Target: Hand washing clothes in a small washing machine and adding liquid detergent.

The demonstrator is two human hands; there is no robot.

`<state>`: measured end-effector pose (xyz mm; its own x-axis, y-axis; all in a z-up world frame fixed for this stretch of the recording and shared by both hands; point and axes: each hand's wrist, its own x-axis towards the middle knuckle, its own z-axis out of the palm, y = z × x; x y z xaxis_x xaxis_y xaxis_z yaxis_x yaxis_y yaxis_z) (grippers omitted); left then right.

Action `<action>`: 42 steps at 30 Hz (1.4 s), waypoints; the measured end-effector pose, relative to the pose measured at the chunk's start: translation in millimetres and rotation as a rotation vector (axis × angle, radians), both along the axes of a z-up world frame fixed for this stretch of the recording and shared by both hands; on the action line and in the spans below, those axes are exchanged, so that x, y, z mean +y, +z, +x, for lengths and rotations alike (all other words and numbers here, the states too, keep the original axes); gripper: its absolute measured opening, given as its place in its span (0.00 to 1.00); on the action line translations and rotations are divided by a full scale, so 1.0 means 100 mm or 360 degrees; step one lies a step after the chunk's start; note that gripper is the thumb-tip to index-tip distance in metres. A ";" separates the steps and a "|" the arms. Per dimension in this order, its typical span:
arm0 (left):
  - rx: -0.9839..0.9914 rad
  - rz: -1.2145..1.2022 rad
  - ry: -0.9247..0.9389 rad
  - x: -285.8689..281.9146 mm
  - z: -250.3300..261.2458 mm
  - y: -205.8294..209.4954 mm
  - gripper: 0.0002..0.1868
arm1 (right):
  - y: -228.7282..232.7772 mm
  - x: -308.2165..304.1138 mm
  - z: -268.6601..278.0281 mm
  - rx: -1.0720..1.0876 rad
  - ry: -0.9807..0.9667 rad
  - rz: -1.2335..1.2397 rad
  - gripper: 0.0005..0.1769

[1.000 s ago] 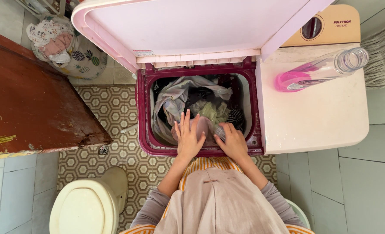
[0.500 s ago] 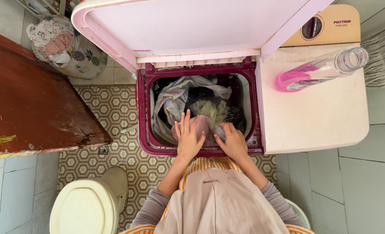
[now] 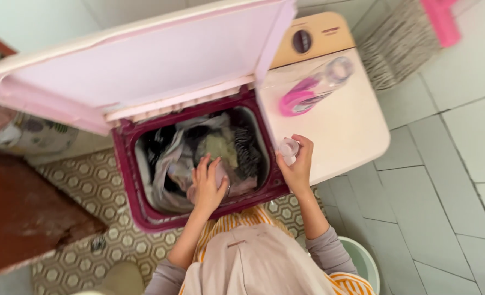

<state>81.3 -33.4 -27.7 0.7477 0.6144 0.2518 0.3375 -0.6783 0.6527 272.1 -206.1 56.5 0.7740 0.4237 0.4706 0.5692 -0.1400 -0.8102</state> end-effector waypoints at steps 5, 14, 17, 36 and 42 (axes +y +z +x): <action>-0.0303 -0.0048 -0.0441 0.02 1.05 0.58 0.40 | -0.09 -0.21 0.23 0.0012 -0.0125 0.0041 0.36; -0.0738 -0.0262 -0.0594 -0.08 2.69 1.04 0.65 | -0.20 -0.48 0.25 0.0171 -0.0119 0.0043 0.38; -0.0710 -0.0497 -0.0695 -0.05 2.88 0.84 0.54 | -0.25 -0.54 0.30 0.0187 -0.0077 -0.0003 0.38; -0.0295 -0.0519 -0.0501 0.53 0.22 1.25 0.34 | -0.07 0.11 0.27 0.0290 0.0472 -0.0153 0.29; 0.0203 -0.0637 -0.0724 0.93 -0.71 1.58 0.36 | -0.04 0.67 0.00 0.0061 0.0840 -0.0134 0.28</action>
<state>9.9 59.3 130.7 0.9659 0.2556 -0.0412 0.1646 -0.4835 0.8597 272.2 -139.5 52.5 0.4616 0.7949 0.3937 0.5501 0.0917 -0.8301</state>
